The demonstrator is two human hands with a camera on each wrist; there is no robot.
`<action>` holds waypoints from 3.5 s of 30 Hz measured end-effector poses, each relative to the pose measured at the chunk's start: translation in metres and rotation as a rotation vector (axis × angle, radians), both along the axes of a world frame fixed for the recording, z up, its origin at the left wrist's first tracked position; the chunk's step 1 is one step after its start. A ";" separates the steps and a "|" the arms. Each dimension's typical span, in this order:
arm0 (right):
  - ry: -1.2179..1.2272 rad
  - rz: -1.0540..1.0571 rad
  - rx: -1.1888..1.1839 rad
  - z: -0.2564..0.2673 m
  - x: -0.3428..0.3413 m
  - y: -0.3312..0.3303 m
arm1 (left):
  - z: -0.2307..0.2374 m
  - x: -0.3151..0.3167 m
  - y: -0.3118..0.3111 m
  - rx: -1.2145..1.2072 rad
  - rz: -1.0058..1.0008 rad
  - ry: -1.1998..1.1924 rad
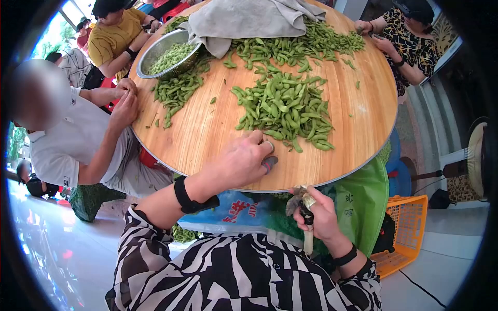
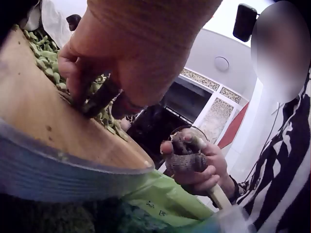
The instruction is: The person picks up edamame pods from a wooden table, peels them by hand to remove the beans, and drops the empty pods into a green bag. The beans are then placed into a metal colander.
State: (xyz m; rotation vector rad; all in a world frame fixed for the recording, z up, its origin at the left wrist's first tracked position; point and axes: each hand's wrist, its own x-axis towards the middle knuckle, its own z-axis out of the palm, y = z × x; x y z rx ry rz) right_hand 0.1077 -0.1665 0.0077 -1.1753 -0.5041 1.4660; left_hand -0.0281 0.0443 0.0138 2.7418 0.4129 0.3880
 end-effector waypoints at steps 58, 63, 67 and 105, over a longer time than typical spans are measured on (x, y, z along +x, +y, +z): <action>0.576 -0.111 0.221 0.002 0.016 0.012 | -0.006 0.030 -0.035 -1.938 -0.104 -0.399; 0.708 -0.188 0.139 0.005 0.014 0.017 | 0.009 0.019 -0.038 -0.312 -0.196 -0.354; 0.709 -0.199 0.132 0.009 0.011 0.021 | -0.005 0.022 -0.043 -0.614 -0.042 -0.422; -0.991 -0.129 0.123 0.030 0.013 0.004 | 0.003 0.008 -0.064 -1.254 0.125 -0.046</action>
